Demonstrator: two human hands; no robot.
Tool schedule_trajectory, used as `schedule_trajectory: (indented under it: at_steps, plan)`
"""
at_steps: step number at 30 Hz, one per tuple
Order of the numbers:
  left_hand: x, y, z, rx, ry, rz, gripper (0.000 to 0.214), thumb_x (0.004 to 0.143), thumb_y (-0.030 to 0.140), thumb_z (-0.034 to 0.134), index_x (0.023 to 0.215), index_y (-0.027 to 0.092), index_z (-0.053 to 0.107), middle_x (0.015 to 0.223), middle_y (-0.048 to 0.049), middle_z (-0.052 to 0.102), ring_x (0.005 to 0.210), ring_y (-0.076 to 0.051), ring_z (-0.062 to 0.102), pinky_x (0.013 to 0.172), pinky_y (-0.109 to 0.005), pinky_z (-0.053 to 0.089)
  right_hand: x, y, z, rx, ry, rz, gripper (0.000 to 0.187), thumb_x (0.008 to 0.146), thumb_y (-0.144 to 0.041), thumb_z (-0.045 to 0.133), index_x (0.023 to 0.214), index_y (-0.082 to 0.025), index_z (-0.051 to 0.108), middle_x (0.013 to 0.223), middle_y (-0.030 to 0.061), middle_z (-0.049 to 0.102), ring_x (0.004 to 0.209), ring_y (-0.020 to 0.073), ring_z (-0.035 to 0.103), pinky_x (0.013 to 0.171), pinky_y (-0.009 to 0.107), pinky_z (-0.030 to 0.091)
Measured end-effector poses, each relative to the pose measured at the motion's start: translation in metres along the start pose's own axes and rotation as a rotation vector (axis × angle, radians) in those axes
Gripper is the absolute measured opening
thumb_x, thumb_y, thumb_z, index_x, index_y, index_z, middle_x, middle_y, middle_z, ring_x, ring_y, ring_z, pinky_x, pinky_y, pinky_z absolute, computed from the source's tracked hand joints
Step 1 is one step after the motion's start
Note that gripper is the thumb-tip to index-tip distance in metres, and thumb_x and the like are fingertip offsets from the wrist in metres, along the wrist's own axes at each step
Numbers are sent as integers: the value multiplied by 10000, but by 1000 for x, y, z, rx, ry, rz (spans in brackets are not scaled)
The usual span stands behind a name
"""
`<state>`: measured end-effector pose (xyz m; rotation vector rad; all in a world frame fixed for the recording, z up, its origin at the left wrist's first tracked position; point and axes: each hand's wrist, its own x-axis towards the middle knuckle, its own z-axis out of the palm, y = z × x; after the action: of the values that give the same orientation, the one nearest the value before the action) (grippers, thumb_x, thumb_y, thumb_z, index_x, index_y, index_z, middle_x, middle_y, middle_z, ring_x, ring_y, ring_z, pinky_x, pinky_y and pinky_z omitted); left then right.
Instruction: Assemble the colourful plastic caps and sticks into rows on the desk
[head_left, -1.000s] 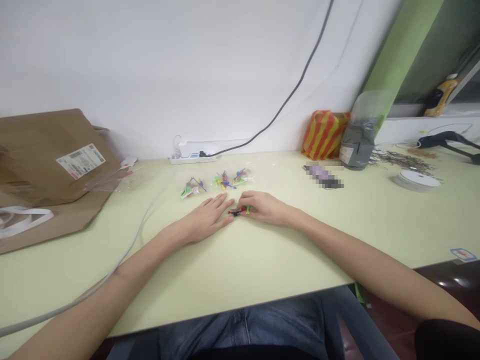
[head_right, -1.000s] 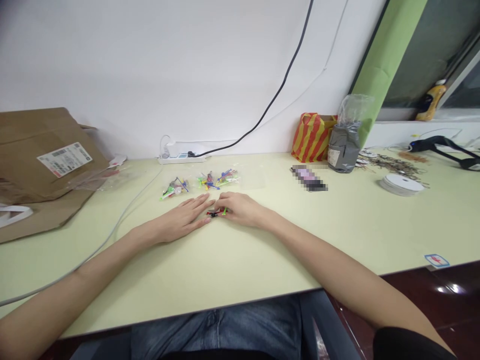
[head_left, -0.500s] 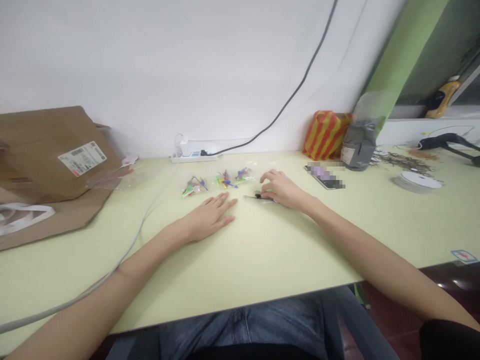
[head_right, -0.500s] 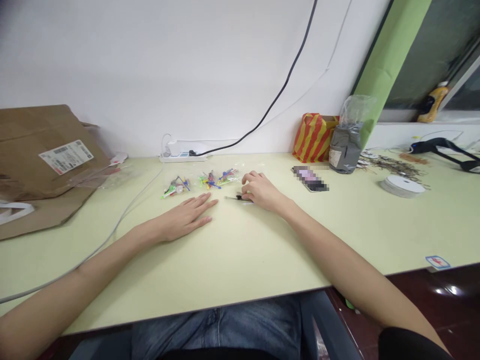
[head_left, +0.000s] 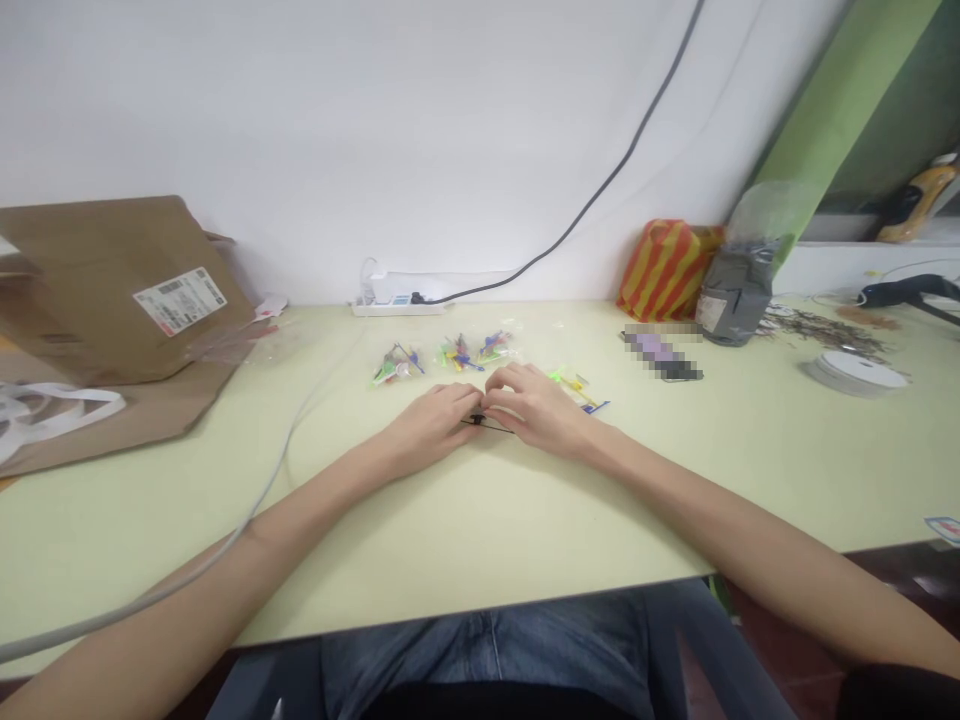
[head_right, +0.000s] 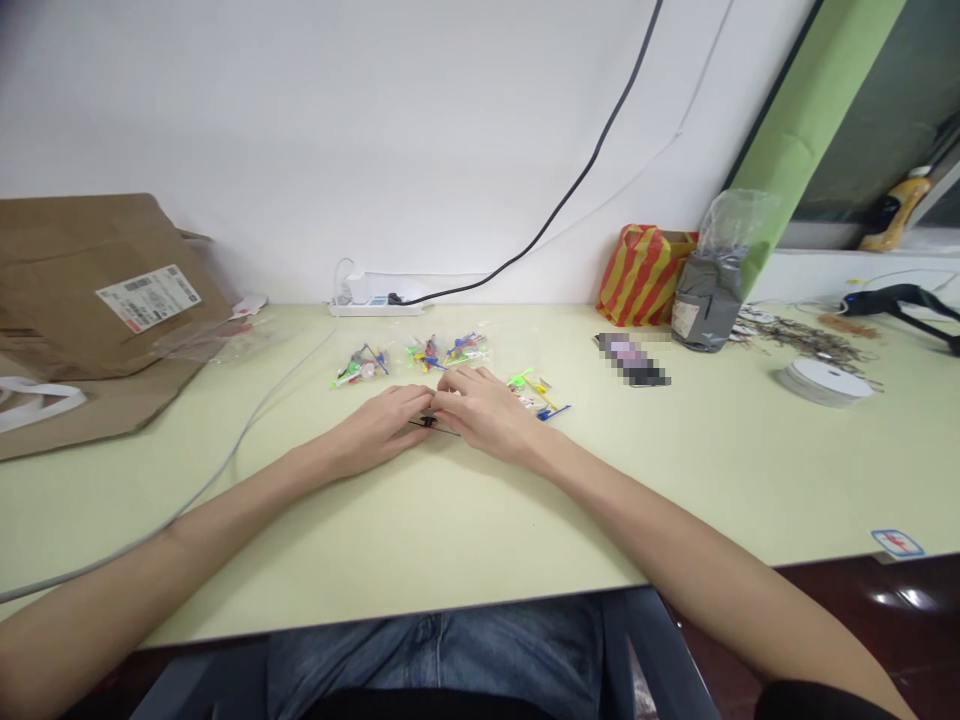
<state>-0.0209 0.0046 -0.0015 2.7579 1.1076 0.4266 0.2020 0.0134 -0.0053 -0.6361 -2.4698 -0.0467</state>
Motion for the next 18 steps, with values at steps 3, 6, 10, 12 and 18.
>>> schedule_trajectory:
  at_steps: [3,6,10,12,18]
  plan:
    - [1,-2,-2,56,92,11,215,983,330,440,1051,193,591,1072,-93,632,1059,-265,577,944,-434,450,-2,2,1,67,85,65,268,1037,-244,377,1216,-212,574,1074,117,632,1004,245,580,869,388,458]
    - [1,-4,-2,74,145,2,241,990,343,437,1066,190,608,1094,-104,626,1106,-278,548,948,-442,444,-2,-1,-2,102,169,70,334,1048,-254,324,1329,-231,502,1152,130,613,1081,252,572,931,407,459]
    - [1,-5,0,34,144,-9,235,982,317,451,1067,212,644,1038,-83,632,1039,-257,560,932,-435,448,0,-8,0,3,148,-49,284,1017,-303,462,1282,-252,548,1201,127,596,1138,271,535,950,427,432]
    - [1,-5,2,19,137,-2,222,976,306,460,995,210,659,1014,-76,634,1017,-246,561,923,-424,451,0,-8,5,-72,90,-87,214,1016,-263,463,1174,-244,606,1139,117,613,1080,258,543,889,402,430]
    - [2,-7,4,11,150,14,268,978,326,459,953,208,698,952,-73,653,997,-240,567,912,-414,456,-1,6,14,-93,47,-45,244,1029,-191,396,1082,-222,632,979,81,622,851,196,550,775,337,421]
